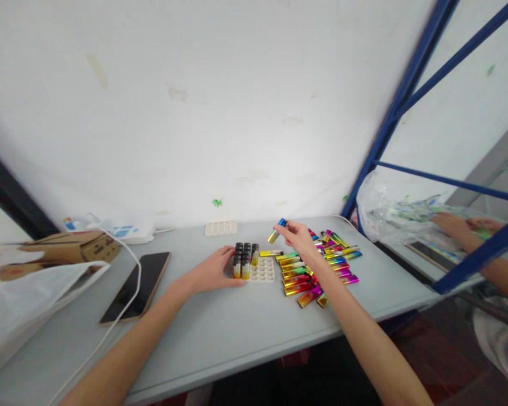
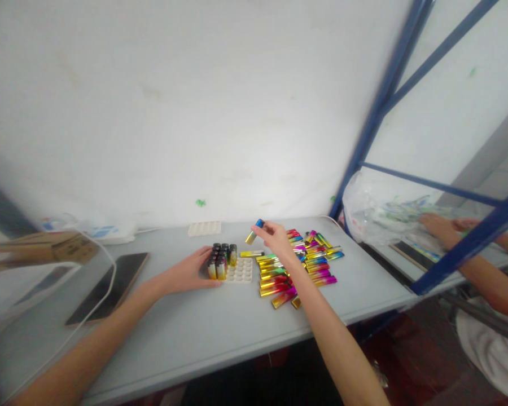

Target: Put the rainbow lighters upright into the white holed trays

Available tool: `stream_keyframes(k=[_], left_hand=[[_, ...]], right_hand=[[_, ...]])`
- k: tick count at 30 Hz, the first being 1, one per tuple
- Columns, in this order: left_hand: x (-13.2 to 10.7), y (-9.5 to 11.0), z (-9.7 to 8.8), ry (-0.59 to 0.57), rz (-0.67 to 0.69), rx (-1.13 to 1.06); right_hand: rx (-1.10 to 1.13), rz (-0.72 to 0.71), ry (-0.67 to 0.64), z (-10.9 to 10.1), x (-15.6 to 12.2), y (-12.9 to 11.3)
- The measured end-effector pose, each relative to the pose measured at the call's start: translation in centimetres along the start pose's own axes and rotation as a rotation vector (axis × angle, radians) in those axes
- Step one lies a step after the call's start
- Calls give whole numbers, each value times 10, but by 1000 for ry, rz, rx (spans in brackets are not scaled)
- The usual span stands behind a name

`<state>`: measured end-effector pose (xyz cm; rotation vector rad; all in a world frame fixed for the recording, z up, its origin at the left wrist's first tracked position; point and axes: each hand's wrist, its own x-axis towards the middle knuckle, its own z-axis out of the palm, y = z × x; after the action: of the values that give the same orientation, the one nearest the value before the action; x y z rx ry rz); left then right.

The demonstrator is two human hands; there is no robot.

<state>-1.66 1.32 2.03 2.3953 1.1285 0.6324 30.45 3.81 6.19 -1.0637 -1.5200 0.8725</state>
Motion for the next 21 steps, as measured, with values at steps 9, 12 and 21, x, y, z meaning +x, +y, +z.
stream_keyframes(k=[9,12,21], left_hand=[[-1,-2,-1,-7,-12,3],[-2,0,-1,-3,-23,1],[-2,3,-4,-25,-42,11]], right_hand=[[275,64,-165,31,-22,-6],[319,16,-170,38,-25,-11],[129,237,-86,54,-30,0]])
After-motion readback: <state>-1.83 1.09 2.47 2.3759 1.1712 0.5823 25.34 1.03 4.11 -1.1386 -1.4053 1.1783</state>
